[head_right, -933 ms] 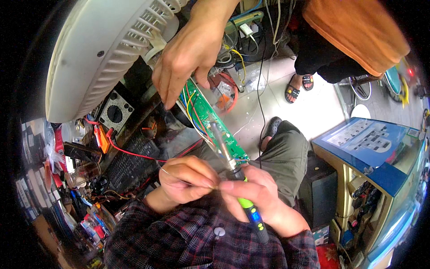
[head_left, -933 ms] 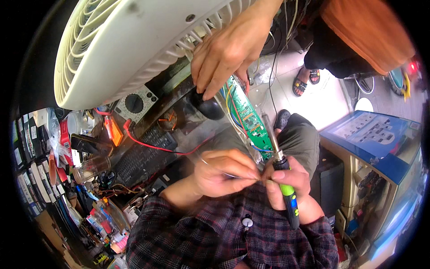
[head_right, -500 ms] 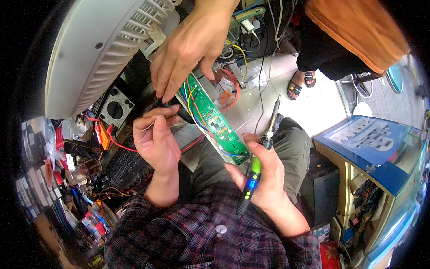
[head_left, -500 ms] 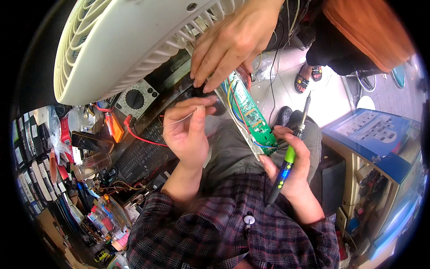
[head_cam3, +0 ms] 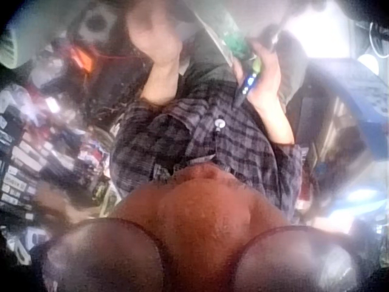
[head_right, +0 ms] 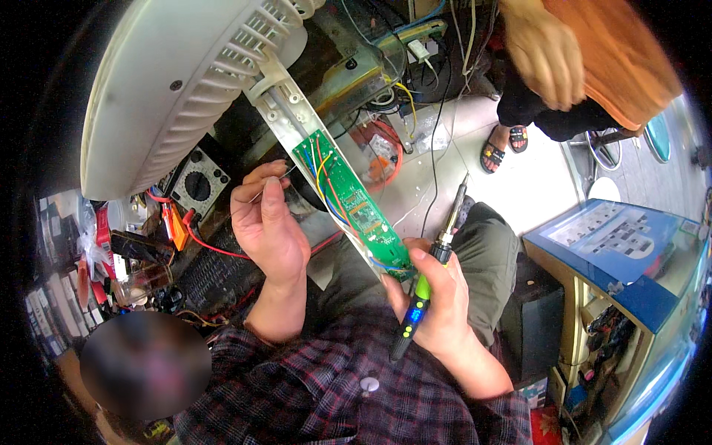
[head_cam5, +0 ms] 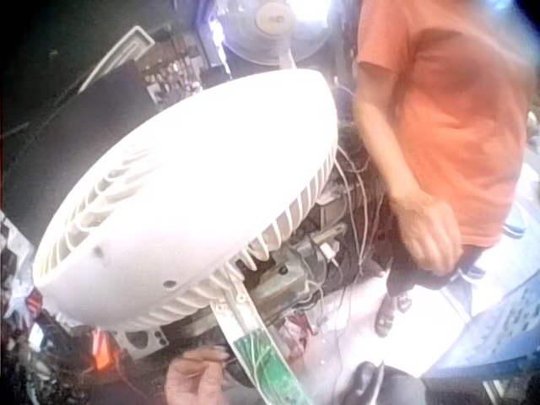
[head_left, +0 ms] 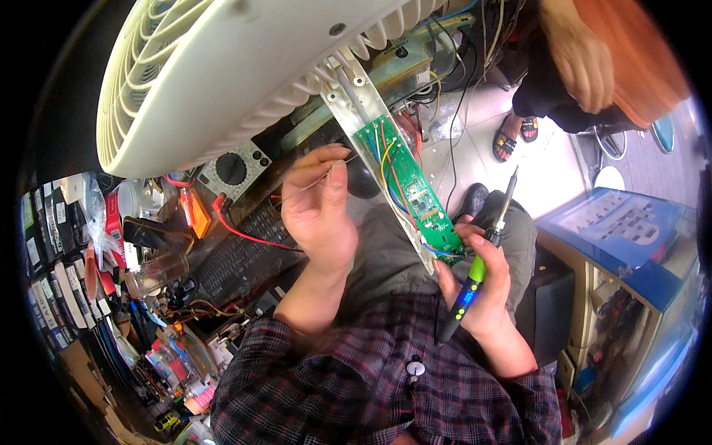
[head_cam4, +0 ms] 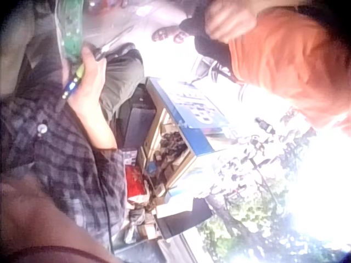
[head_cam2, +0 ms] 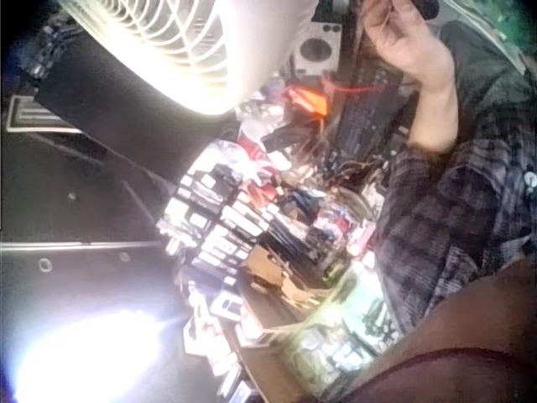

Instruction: The person uses a soldering iron to attach multiple colored wires to a green circuit board. They hold the board with one hand and apply solder to connection points while feeding wire with the other hand.

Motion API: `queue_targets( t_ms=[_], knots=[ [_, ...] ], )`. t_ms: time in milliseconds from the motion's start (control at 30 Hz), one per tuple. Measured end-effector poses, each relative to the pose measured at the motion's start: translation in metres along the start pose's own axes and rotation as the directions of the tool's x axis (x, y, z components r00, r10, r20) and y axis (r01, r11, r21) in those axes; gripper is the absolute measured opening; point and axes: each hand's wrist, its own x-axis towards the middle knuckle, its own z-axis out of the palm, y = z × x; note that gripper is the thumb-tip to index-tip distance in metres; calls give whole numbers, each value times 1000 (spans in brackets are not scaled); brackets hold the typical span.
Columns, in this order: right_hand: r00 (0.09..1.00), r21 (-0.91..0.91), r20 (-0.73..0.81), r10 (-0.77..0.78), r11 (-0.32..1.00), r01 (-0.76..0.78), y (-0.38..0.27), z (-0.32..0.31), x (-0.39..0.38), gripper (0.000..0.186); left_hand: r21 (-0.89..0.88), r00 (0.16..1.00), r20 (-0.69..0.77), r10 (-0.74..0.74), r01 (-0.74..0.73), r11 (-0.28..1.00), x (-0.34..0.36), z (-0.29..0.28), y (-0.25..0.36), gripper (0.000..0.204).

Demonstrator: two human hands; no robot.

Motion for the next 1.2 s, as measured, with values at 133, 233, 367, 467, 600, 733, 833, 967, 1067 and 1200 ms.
queue_targets(
  t_ms=[133,233,367,467,600,733,833,967,1067,1200],
  knots=[
    [1000,38,-31,0,999,1,14,6,-11,72,86,993,45,110,-114,990,7,3,-3,7],
    [999,82,-35,17,997,-14,20,1,-14,69,253,975,122,187,-213,944,11,3,-1,9],
    [984,226,-146,98,972,-63,29,-10,-14,67,381,957,192,216,-276,882,18,4,2,16],
    [953,485,-142,267,858,-168,31,-21,4,58,439,952,220,214,-293,849,25,7,3,17],
    [898,762,-81,432,608,-224,29,-21,27,49,461,951,216,221,-298,836,31,11,-2,18],
    [907,827,-4,420,511,-233,36,-11,40,50,455,957,207,205,-280,845,32,12,-4,17],
    [894,873,29,446,425,-240,44,1,47,48,454,960,208,186,-263,851,31,13,-6,15],
    [872,920,89,481,296,-257,49,16,56,47,362,982,131,134,-173,916,30,13,-7,12],
    [876,937,89,474,258,-234,46,20,62,45,342,984,142,110,-153,927,30,15,-5,11],
    [884,928,120,452,265,-261,49,21,62,44,357,984,153,86,-136,924,29,17,-3,11]
  ],
)
